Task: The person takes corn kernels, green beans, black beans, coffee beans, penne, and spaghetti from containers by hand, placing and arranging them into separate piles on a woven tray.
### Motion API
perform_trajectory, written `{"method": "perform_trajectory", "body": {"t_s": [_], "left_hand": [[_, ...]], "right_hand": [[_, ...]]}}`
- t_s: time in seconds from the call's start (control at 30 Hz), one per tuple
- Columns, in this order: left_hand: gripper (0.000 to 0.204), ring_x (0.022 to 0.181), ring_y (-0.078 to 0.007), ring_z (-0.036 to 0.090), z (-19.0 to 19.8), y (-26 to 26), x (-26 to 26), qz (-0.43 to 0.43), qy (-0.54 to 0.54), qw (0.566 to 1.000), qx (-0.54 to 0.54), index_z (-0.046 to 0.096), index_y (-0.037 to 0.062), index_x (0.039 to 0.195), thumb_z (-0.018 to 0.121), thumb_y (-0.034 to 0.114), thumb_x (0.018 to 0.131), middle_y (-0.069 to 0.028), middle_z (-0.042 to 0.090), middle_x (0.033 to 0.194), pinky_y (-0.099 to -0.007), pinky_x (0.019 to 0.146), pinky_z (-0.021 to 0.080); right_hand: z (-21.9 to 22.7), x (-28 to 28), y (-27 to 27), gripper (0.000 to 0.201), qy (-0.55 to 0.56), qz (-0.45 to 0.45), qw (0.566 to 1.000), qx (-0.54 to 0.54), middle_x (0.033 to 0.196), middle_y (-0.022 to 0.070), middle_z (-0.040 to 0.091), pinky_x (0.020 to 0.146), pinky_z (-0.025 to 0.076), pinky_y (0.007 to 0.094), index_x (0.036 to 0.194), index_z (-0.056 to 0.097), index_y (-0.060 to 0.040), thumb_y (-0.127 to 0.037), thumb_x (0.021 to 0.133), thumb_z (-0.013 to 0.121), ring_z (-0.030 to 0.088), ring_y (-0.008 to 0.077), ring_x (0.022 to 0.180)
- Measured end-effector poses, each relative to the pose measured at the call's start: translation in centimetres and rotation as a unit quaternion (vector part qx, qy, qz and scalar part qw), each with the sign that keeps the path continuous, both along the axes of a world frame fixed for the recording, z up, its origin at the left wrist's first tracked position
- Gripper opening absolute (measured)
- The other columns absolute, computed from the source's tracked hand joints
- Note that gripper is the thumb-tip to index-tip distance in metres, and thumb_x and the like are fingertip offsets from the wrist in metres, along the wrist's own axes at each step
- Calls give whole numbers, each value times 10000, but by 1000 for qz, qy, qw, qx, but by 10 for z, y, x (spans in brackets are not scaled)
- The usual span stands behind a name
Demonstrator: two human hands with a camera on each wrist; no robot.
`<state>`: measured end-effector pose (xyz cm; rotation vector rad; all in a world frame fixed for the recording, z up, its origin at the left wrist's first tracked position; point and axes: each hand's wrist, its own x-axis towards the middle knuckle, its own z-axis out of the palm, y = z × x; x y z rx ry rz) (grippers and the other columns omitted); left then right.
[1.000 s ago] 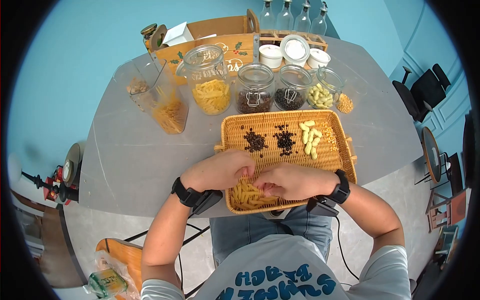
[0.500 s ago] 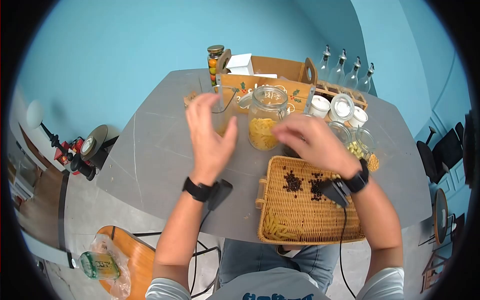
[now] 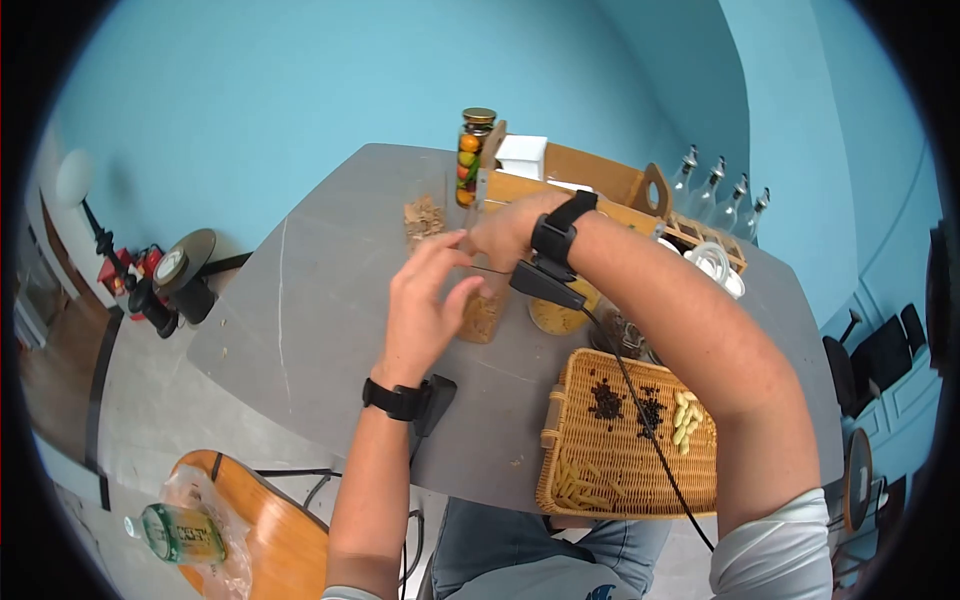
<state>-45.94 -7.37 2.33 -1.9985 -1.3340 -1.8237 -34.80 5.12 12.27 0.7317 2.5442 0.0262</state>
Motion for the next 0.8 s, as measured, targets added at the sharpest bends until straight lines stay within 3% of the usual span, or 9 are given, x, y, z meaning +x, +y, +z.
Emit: {"method": "perform_trajectory", "body": {"t_s": [0.07, 0.17, 0.2, 0.33, 0.47, 0.53, 0.67, 0.73, 0.8], "left_hand": [[211, 1052, -370, 662, -2, -6, 5, -18, 12, 1000, 3, 657, 10, 918, 796, 3, 759, -136, 681, 1195, -414, 872, 550], [193, 1009, -328, 645, 4, -24, 12, 35, 81, 996, 7, 664, 11, 882, 811, 14, 757, -90, 675, 1166, -388, 819, 537], [189, 957, -299, 610, 1, -26, 15, 19, 60, 998, -3, 660, 13, 868, 810, 30, 754, -74, 653, 1143, -379, 794, 526], [198, 925, -298, 616, -4, -31, 18, -34, 4, 999, -31, 657, 20, 870, 813, 37, 748, -77, 647, 1147, -374, 795, 526], [184, 859, -295, 608, 0, -32, 19, -42, 35, 998, -25, 647, 22, 856, 801, 38, 758, -79, 644, 1020, -379, 764, 513], [175, 840, -296, 604, 0, -33, 19, -42, 61, 997, -22, 643, 22, 852, 794, 34, 764, -78, 640, 968, -382, 753, 509], [163, 815, -297, 591, 2, -33, 18, -73, 66, 995, -28, 640, 19, 838, 784, 24, 762, -81, 625, 859, -385, 732, 497], [164, 807, -296, 588, 5, -33, 19, -92, 73, 992, -35, 640, 17, 836, 784, 21, 758, -84, 624, 844, -383, 727, 495], [153, 804, -319, 564, 9, -34, 20, -108, 86, 990, -40, 621, -14, 828, 756, -2, 758, -112, 613, 858, -411, 720, 495]], "right_hand": [[9, 2, -26, 363, -48, -6, 999, 22, 1097, 146, 750, 872, 561, 447, 1154, 744, -74, -326, 924, 621, 706, 319, 1090], [-17, -2, -23, 354, -23, -8, 999, 46, 1109, 160, 746, 878, 555, 468, 1148, 749, -84, -328, 933, 610, 705, 346, 1076], [-21, 4, -21, 337, -27, 5, 999, 42, 1107, 169, 743, 866, 555, 482, 1118, 752, -85, -329, 936, 607, 709, 358, 1055], [-36, 14, -24, 287, -16, 50, 998, 38, 1069, 160, 751, 849, 568, 469, 1075, 750, -93, -301, 945, 600, 720, 351, 1030], [-47, 21, -28, 289, 26, 14, 997, 69, 1082, 153, 752, 855, 573, 458, 1119, 740, -99, -290, 946, 609, 722, 345, 1044], [-54, 15, -28, 305, -35, 6, 994, 108, 1110, 143, 752, 860, 578, 431, 1152, 731, -89, -282, 946, 616, 727, 320, 1058], [-54, 18, -36, 296, -40, -1, 990, 135, 1124, 118, 756, 859, 581, 423, 1134, 744, -83, -273, 951, 611, 731, 293, 1066], [-62, 23, -32, 203, 39, 68, 985, 154, 858, 157, 751, 725, 586, 436, 847, 744, -50, -232, 858, 655, 748, 338, 854], [-61, 25, -37, 190, 10, 49, 982, 180, 865, 138, 755, 725, 584, 422, 845, 749, -67, -236, 853, 661, 752, 314, 858]]}}
